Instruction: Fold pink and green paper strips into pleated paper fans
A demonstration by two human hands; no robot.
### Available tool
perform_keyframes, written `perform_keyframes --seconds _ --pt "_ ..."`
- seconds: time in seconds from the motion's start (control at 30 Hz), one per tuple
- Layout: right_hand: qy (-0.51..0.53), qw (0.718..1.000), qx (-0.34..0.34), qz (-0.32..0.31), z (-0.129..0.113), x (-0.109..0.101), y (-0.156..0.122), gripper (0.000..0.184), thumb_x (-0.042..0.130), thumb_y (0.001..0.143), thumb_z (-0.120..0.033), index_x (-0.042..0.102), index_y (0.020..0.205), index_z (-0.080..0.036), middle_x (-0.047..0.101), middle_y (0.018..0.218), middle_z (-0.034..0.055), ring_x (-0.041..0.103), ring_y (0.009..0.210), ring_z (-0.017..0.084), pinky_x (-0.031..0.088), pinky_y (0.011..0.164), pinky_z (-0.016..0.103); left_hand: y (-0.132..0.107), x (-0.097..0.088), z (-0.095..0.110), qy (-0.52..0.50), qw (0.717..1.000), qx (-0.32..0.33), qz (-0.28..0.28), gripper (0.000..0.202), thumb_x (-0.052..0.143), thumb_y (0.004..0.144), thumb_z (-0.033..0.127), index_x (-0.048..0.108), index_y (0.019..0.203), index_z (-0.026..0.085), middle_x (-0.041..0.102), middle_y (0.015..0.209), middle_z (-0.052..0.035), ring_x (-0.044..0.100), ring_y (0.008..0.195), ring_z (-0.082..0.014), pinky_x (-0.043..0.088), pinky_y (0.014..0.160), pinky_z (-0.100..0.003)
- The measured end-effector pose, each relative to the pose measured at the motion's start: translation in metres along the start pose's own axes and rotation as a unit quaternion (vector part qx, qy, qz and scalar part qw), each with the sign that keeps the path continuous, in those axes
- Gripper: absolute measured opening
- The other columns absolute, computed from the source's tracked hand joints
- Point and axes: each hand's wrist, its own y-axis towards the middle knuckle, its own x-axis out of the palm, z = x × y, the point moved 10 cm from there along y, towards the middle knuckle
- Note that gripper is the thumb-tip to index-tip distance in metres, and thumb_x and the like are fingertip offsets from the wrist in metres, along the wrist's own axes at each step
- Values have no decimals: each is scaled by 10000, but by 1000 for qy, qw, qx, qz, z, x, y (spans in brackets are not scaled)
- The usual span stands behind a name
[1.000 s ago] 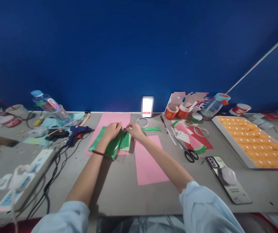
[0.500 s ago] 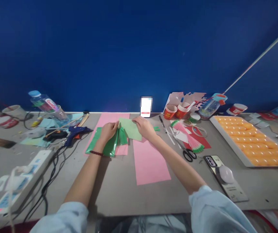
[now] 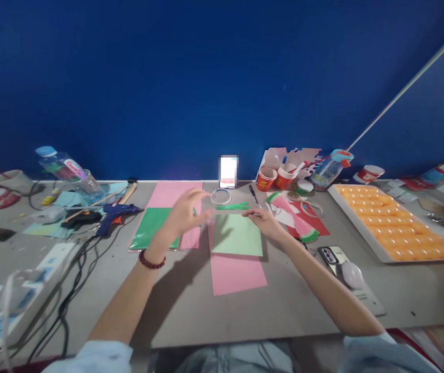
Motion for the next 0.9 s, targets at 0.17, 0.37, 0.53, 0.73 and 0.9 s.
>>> perform_keyframes --seconds 0.17,0.37,0.53,0.73,0.9 --pt "32 999 -17 -34 6 22 -6 229 460 804 -226 681 853 -196 704 931 58 634 910 200 455 850 351 -46 70 98 10 970 197 -144 495 651 761 422 522 1173 180 558 1225 -127 526 1114 -272 446 919 -424" --pt "32 998 -16 -48 7 39 -16 234 452 818 -224 681 859 -199 706 898 44 633 866 192 465 816 339 -86 111 89 71 962 225 -135 260 512 849 194 540 1104 155 628 1125 -114 571 1072 -236 493 831 -369" --pt "-5 999 -44 -22 -2 36 -20 222 488 790 -193 652 939 -197 695 977 55 632 925 195 457 851 339 -89 110 95 89 958 240 -130 213 432 849 73 583 971 160 658 1060 -112 600 999 -223 504 775 -351" --pt "-71 993 -91 3 -8 28 -19 244 457 773 -129 644 918 -189 688 946 77 631 908 207 469 832 364 -72 93 62 90 979 151 -101 136 503 868 243 596 934 169 660 975 -103 595 958 -233 482 814 -374" --pt "-55 994 -98 14 -5 24 -20 283 443 769 -119 632 962 -203 678 989 78 627 934 207 466 860 381 -59 63 -20 184 981 -45 -36 235 518 849 245 599 1043 139 631 1101 -148 569 1037 -279 426 899 -416"
